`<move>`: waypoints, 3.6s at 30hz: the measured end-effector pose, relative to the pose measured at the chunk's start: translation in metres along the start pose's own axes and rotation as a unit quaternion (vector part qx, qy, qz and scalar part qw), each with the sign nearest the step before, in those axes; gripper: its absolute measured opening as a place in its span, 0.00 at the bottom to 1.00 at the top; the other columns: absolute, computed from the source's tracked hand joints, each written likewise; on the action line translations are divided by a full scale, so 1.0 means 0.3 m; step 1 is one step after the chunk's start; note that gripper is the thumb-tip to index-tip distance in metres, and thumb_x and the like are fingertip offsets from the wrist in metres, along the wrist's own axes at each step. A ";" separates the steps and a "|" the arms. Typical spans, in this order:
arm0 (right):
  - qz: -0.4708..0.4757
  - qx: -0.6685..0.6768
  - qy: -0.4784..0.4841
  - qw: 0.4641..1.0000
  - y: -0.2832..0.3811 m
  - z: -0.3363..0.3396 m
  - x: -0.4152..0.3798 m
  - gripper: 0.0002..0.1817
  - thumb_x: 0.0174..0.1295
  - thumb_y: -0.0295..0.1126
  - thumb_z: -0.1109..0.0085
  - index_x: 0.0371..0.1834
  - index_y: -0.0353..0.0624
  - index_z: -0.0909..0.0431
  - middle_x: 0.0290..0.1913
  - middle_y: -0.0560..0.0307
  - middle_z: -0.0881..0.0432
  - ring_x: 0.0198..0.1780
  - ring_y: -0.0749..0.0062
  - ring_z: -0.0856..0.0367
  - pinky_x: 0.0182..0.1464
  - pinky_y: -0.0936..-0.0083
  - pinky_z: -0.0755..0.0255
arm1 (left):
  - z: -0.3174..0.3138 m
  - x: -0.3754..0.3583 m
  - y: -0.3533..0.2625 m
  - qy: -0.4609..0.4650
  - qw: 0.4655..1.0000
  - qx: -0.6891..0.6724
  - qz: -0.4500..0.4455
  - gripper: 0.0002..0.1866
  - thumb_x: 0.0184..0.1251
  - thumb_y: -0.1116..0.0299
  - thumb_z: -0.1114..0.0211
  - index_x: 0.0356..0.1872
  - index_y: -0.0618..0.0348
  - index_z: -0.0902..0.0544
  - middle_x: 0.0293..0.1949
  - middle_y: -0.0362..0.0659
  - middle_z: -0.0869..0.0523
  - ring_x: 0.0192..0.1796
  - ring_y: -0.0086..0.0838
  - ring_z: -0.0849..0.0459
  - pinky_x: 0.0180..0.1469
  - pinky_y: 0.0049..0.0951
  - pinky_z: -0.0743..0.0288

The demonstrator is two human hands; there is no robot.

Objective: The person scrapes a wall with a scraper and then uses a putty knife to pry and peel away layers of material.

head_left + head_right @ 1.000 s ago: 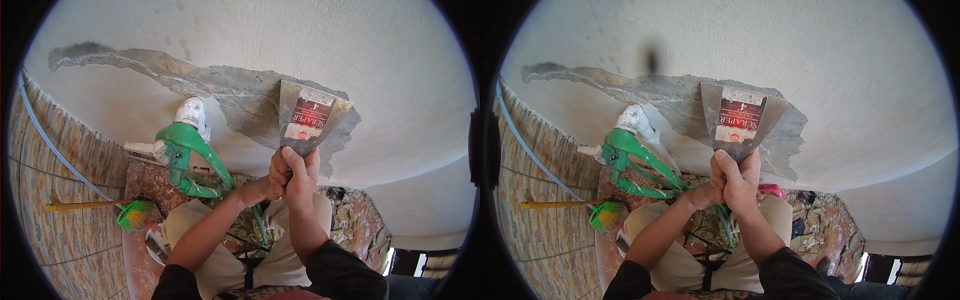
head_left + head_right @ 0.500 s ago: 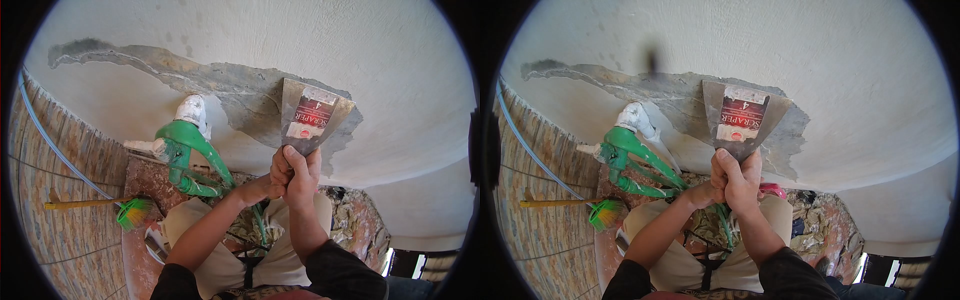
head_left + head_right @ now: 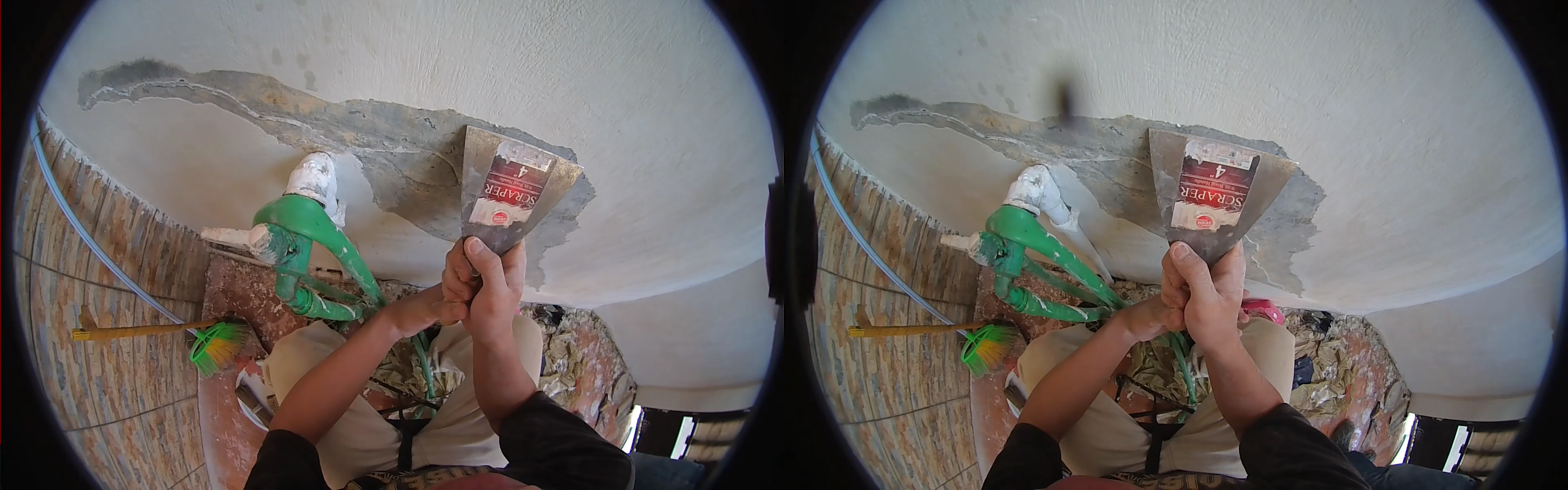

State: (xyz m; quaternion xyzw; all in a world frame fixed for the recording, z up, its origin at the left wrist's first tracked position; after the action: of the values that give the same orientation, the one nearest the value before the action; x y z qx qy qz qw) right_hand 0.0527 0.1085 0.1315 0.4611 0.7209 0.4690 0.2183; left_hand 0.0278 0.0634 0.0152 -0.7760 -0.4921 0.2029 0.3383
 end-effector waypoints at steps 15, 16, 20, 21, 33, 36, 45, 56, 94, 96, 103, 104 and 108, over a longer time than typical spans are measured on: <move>-0.006 0.012 0.009 1.000 -0.003 0.000 0.001 0.11 0.67 0.29 0.51 0.48 0.42 0.39 0.20 0.59 0.37 0.14 0.82 0.44 0.13 0.84 0.47 | 0.018 0.006 0.023 -0.019 1.000 0.002 -0.011 0.35 0.54 0.44 0.28 0.54 0.59 0.27 0.40 0.32 0.28 0.42 0.17 0.32 0.44 0.19 0.38; -0.005 0.009 0.007 1.000 -0.001 -0.002 0.001 0.11 0.67 0.29 0.51 0.48 0.42 0.39 0.20 0.59 0.37 0.14 0.82 0.44 0.13 0.83 0.46 | 0.019 0.003 0.023 -0.013 1.000 0.002 -0.003 0.35 0.54 0.44 0.29 0.54 0.59 0.27 0.40 0.32 0.28 0.42 0.17 0.32 0.44 0.19 0.38; -0.007 0.002 0.004 1.000 -0.002 0.001 0.002 0.11 0.67 0.30 0.50 0.47 0.42 0.39 0.20 0.59 0.37 0.14 0.82 0.44 0.13 0.83 0.46 | 0.003 0.000 0.005 -0.015 1.000 0.004 -0.010 0.33 0.55 0.44 0.29 0.52 0.58 0.26 0.39 0.32 0.29 0.41 0.16 0.33 0.42 0.19 0.39; -0.007 0.002 0.004 1.000 -0.002 0.001 0.002 0.11 0.67 0.30 0.50 0.47 0.42 0.39 0.20 0.59 0.37 0.14 0.82 0.44 0.13 0.83 0.46 | 0.007 0.003 0.011 -0.015 1.000 0.003 -0.010 0.33 0.55 0.44 0.29 0.52 0.58 0.26 0.39 0.32 0.29 0.41 0.16 0.33 0.42 0.19 0.39; -0.011 0.014 0.012 1.000 -0.007 -0.001 0.001 0.10 0.67 0.30 0.51 0.47 0.43 0.39 0.20 0.60 0.38 0.13 0.82 0.44 0.13 0.84 0.47 | 0.010 0.007 0.025 -0.018 1.000 0.005 -0.009 0.29 0.56 0.44 0.30 0.47 0.56 0.26 0.35 0.31 0.31 0.37 0.17 0.36 0.39 0.19 0.42; -0.013 0.014 0.009 1.000 -0.006 -0.003 0.000 0.10 0.67 0.30 0.51 0.47 0.43 0.39 0.20 0.59 0.38 0.13 0.82 0.44 0.12 0.84 0.47 | 0.000 0.002 0.005 -0.033 0.999 -0.001 -0.016 0.29 0.56 0.43 0.30 0.45 0.56 0.26 0.35 0.31 0.32 0.37 0.17 0.36 0.38 0.19 0.42; -0.007 0.009 0.005 1.000 -0.003 -0.004 -0.001 0.10 0.67 0.30 0.51 0.47 0.43 0.39 0.20 0.60 0.39 0.13 0.82 0.45 0.13 0.84 0.48 | 0.015 0.003 0.034 -0.009 1.000 0.000 0.002 0.31 0.56 0.43 0.30 0.49 0.57 0.26 0.38 0.32 0.30 0.41 0.18 0.34 0.43 0.20 0.39; -0.012 0.008 0.012 1.000 -0.003 -0.009 -0.001 0.11 0.68 0.30 0.51 0.48 0.43 0.40 0.20 0.59 0.38 0.14 0.82 0.44 0.13 0.84 0.47 | 0.010 -0.004 0.024 -0.004 1.000 0.007 0.002 0.32 0.59 0.46 0.31 0.55 0.60 0.28 0.43 0.34 0.28 0.47 0.19 0.32 0.49 0.21 0.38; -0.016 0.037 0.013 0.999 -0.004 -0.010 0.001 0.15 0.67 0.38 0.54 0.51 0.44 0.42 0.20 0.58 0.38 0.13 0.80 0.43 0.13 0.83 0.47 | 0.004 0.013 0.038 -0.029 0.998 -0.047 -0.023 0.33 0.57 0.48 0.29 0.55 0.58 0.30 0.42 0.32 0.30 0.45 0.17 0.33 0.48 0.20 0.39; -0.019 0.051 0.019 0.998 -0.004 -0.014 -0.001 0.15 0.67 0.38 0.56 0.51 0.44 0.42 0.21 0.57 0.38 0.14 0.80 0.43 0.13 0.82 0.47 | -0.007 0.011 0.019 -0.032 0.996 -0.072 -0.038 0.34 0.57 0.49 0.28 0.57 0.58 0.32 0.43 0.32 0.30 0.46 0.17 0.33 0.49 0.20 0.40; -0.013 0.014 -0.036 0.999 -0.007 -0.021 -0.018 0.15 0.70 0.37 0.57 0.54 0.47 0.44 0.22 0.57 0.37 0.15 0.80 0.43 0.14 0.82 0.48 | 0.018 0.001 0.014 -0.019 0.994 -0.086 -0.063 0.34 0.53 0.52 0.25 0.55 0.55 0.33 0.39 0.31 0.31 0.37 0.13 0.34 0.36 0.16 0.41; 0.001 0.003 -0.043 0.999 -0.007 -0.019 -0.015 0.15 0.71 0.36 0.57 0.55 0.47 0.45 0.22 0.57 0.37 0.15 0.80 0.43 0.14 0.82 0.48 | 0.032 0.003 0.028 -0.022 0.995 -0.086 -0.046 0.33 0.53 0.52 0.25 0.54 0.54 0.33 0.38 0.31 0.32 0.36 0.13 0.35 0.34 0.15 0.42; 0.016 0.010 -0.038 0.999 0.010 -0.026 -0.014 0.14 0.72 0.35 0.56 0.55 0.47 0.45 0.23 0.57 0.37 0.15 0.80 0.43 0.14 0.82 0.48 | -0.003 -0.007 -0.028 -0.030 0.996 -0.073 -0.049 0.34 0.52 0.50 0.25 0.54 0.54 0.32 0.37 0.31 0.31 0.36 0.12 0.35 0.35 0.15 0.42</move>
State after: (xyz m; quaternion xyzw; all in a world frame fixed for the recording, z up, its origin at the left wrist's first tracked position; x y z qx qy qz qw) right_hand 0.0503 0.1016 0.1372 0.4923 0.7092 0.4473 0.2334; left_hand 0.0221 0.0636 0.0219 -0.7672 -0.5530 0.1727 0.2753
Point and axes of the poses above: each hand's wrist, its own x-axis towards the middle knuckle, its own z-axis out of the back of the hand, y = z × x, the point moved 7 cm from there along x, towards the middle knuckle
